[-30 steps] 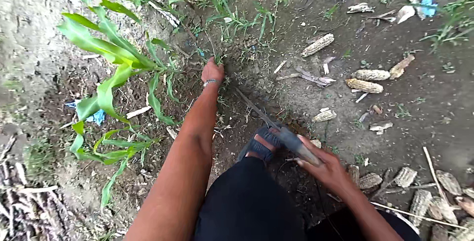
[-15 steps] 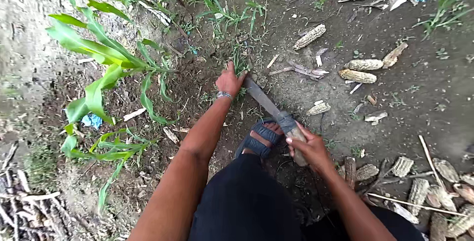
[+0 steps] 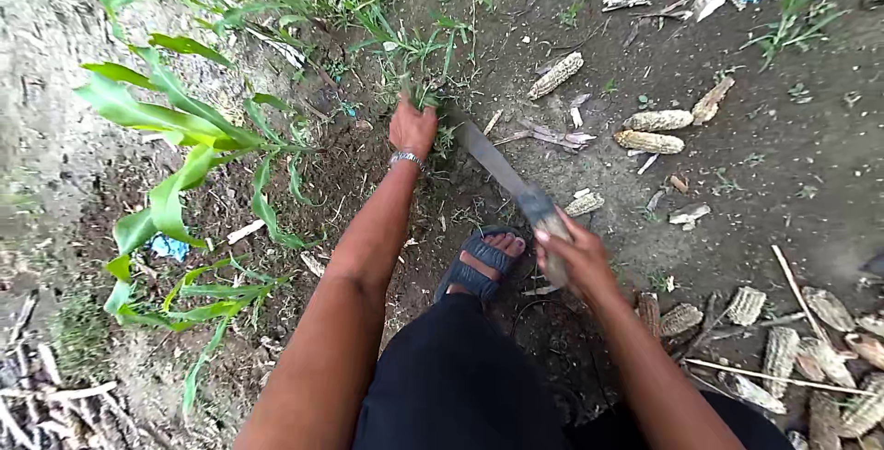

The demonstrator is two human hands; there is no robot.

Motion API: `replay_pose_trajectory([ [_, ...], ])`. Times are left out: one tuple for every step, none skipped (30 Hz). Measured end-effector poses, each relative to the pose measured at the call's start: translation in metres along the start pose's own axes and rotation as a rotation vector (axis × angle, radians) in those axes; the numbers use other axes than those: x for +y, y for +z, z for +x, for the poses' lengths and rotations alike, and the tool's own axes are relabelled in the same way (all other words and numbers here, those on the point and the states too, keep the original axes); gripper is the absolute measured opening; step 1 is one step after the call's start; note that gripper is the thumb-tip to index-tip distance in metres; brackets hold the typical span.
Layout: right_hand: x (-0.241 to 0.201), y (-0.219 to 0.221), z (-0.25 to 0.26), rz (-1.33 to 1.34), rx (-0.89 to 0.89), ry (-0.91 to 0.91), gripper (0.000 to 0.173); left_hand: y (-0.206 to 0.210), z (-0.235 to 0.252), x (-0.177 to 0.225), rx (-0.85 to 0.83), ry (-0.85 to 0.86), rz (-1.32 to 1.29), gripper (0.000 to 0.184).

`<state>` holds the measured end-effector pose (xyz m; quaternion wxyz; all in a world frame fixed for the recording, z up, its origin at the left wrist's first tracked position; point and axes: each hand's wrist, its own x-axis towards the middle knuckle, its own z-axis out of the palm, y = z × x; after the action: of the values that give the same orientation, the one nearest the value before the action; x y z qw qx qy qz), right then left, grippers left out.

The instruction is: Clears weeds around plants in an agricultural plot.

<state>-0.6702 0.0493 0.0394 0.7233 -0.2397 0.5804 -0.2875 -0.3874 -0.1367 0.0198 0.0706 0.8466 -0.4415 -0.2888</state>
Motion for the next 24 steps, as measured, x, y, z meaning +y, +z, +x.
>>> replay_pose_trajectory([
  [-0.001, 0.011, 0.023, -0.01, -0.013, -0.016, 0.071, 0.004, 0.005, 0.009, -0.064, -0.005, 0.128, 0.059],
  [-0.001, 0.02, 0.038, -0.023, -0.018, -0.04, 0.072, 0.012, 0.01, 0.014, -0.096, -0.012, 0.25, 0.063],
  [-0.001, 0.025, 0.046, -0.045, -0.022, -0.066, 0.073, 0.019, 0.013, 0.016, -0.105, -0.033, 0.334, 0.069],
  [0.0, 0.027, 0.047, -0.084, -0.019, -0.093, 0.075, 0.026, 0.015, 0.016, -0.096, -0.056, 0.371, 0.073],
  [0.003, 0.025, 0.043, -0.139, -0.017, -0.122, 0.076, 0.032, 0.014, 0.015, -0.086, -0.07, 0.377, 0.075],
  [0.005, 0.019, 0.038, -0.222, -0.017, -0.153, 0.076, 0.035, 0.012, 0.013, -0.076, -0.071, 0.363, 0.074],
  [0.005, 0.012, 0.031, -0.303, -0.018, -0.177, 0.075, 0.034, 0.011, 0.011, -0.067, -0.058, 0.339, 0.072],
  [0.006, 0.004, 0.021, -0.351, -0.023, -0.172, 0.074, 0.033, 0.011, 0.008, -0.059, -0.037, 0.329, 0.069],
  [0.009, -0.007, 0.008, -0.346, -0.029, -0.149, 0.073, 0.032, 0.01, 0.003, -0.058, -0.011, 0.341, 0.067],
  [0.014, -0.019, -0.008, -0.287, -0.028, -0.109, 0.074, 0.031, 0.008, -0.002, -0.066, 0.01, 0.369, 0.065],
  [0.02, -0.034, -0.027, -0.176, -0.019, -0.052, 0.074, 0.031, 0.005, -0.005, -0.083, 0.023, 0.394, 0.066],
  [0.027, -0.049, -0.047, -0.044, -0.007, 0.012, 0.076, 0.032, 0.004, -0.005, -0.094, 0.02, 0.423, 0.068],
  [0.034, -0.064, -0.067, 0.069, 0.005, 0.061, 0.077, 0.032, 0.003, -0.004, -0.101, 0.008, 0.45, 0.069],
  [0.039, -0.078, -0.085, 0.166, 0.013, 0.092, 0.077, 0.032, 0.003, -0.003, -0.105, -0.001, 0.458, 0.068],
  [0.044, -0.088, -0.101, 0.261, 0.015, 0.106, 0.074, 0.03, 0.004, -0.004, -0.109, -0.007, 0.45, 0.066],
  [0.046, -0.093, -0.111, 0.333, 0.015, 0.116, 0.071, 0.029, 0.006, -0.005, -0.112, -0.005, 0.431, 0.063],
  [0.044, -0.094, -0.114, 0.363, 0.013, 0.123, 0.069, 0.027, 0.008, -0.006, -0.115, 0.001, 0.405, 0.059],
  [0.038, -0.089, -0.108, 0.349, 0.01, 0.129, 0.07, 0.026, 0.011, -0.006, -0.117, -0.001, 0.373, 0.057],
  [0.03, -0.079, -0.093, 0.287, 0.0, 0.132, 0.073, 0.025, 0.015, -0.005, -0.118, -0.012, 0.34, 0.055],
  [0.02, -0.063, -0.071, 0.198, -0.018, 0.135, 0.074, 0.024, 0.018, -0.005, -0.116, -0.023, 0.308, 0.054],
  [0.01, -0.043, -0.044, 0.123, -0.039, 0.129, 0.072, 0.023, 0.02, -0.005, -0.111, -0.031, 0.292, 0.053],
  [0.005, -0.022, -0.017, 0.081, -0.064, 0.117, 0.068, 0.022, 0.02, -0.006, -0.105, -0.034, 0.286, 0.052],
  [0.004, -0.003, 0.006, 0.073, -0.075, 0.093, 0.066, 0.023, 0.02, -0.006, -0.096, -0.036, 0.28, 0.051],
  [0.003, 0.011, 0.022, 0.067, -0.076, 0.055, 0.066, 0.022, 0.021, -0.006, -0.082, -0.036, 0.273, 0.05],
])
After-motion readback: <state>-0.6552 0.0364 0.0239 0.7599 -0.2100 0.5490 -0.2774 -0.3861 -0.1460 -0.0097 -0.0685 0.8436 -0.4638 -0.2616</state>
